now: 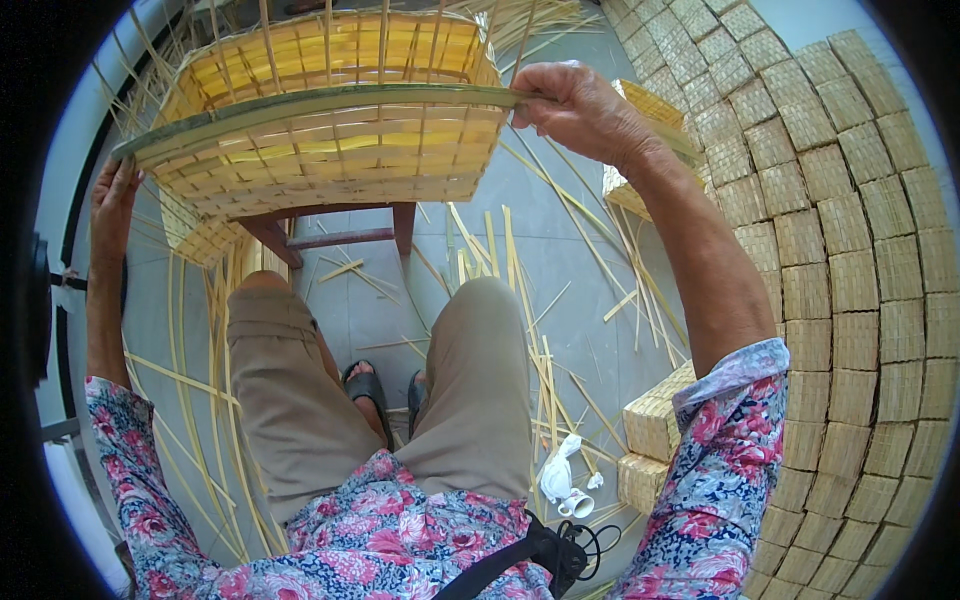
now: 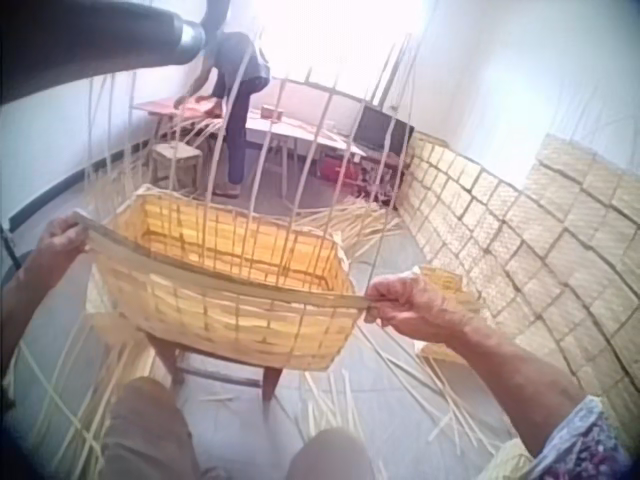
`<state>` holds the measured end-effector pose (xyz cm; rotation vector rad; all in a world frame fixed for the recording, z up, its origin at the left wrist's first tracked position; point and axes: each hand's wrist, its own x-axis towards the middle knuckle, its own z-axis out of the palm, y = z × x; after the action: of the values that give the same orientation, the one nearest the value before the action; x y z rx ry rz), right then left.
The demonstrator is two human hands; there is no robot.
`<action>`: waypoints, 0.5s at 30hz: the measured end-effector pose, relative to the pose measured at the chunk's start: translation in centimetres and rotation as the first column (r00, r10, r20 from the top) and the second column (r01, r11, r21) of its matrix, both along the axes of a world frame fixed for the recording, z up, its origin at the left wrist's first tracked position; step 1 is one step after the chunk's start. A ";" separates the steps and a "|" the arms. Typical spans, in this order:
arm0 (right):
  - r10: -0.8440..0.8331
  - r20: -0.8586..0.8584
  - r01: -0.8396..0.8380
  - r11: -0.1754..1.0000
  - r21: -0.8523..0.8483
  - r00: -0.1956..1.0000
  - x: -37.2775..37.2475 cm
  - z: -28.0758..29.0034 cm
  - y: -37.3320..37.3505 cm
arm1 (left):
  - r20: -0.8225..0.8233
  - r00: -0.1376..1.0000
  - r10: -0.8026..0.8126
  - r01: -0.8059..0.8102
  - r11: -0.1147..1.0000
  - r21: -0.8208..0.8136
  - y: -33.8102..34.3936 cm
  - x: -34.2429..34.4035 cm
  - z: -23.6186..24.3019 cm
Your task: The person prepares bamboo strips by cutting them with scissors and then weaves them into a partially completed basket frame. The person repeatedly measures, cuts, and inserts strips into the basket structure.
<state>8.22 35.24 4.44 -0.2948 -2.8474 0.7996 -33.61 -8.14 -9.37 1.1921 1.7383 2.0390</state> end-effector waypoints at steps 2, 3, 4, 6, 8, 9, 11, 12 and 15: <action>-0.002 -0.035 0.003 1.000 0.016 0.999 0.1 -0.5 0.2 | -0.005 0.999 0.040 -0.040 0.999 -0.011 0.4 0.4 0.2; 0.006 -0.059 -0.004 1.000 0.029 0.998 0.1 -0.8 0.4 | -0.014 0.999 0.052 -0.052 0.999 -0.016 0.6 0.5 0.2; 0.013 -0.083 -0.010 0.999 0.044 0.996 0.2 -1.0 0.5 | -0.024 0.998 0.063 -0.063 0.998 -0.019 0.9 0.6 0.3; -0.034 -0.069 0.033 0.999 -0.014 0.997 0.4 -1.2 0.2 | -0.011 0.999 0.053 -0.052 0.999 0.015 1.7 1.3 0.5; -0.075 -0.019 0.072 0.991 -0.116 0.997 0.9 -0.6 -0.9 | -0.006 0.999 0.043 -0.043 0.998 0.052 2.1 1.3 0.4; -0.090 -0.010 0.088 0.986 -0.138 0.996 1.2 -0.5 -1.4 | -0.006 0.999 0.039 -0.039 0.997 0.072 2.2 1.1 0.2; -0.124 0.010 0.124 0.974 -0.190 0.992 2.0 -0.9 -2.3 | 0.002 0.999 0.033 -0.033 0.995 0.094 2.2 0.9 -0.1; -0.127 0.056 0.138 0.948 -0.286 0.990 2.4 -1.2 -2.8 | 0.010 0.999 0.030 -0.031 0.995 0.095 2.1 0.9 -0.2; -0.075 0.115 0.124 0.856 -0.501 0.990 3.6 -3.5 -3.6 | 0.031 0.999 0.006 -0.007 1.000 0.011 1.0 0.6 -0.1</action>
<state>11.80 31.60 0.96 -0.5532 -2.6182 1.5458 -32.97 -7.13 -9.46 1.1535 1.7210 2.0626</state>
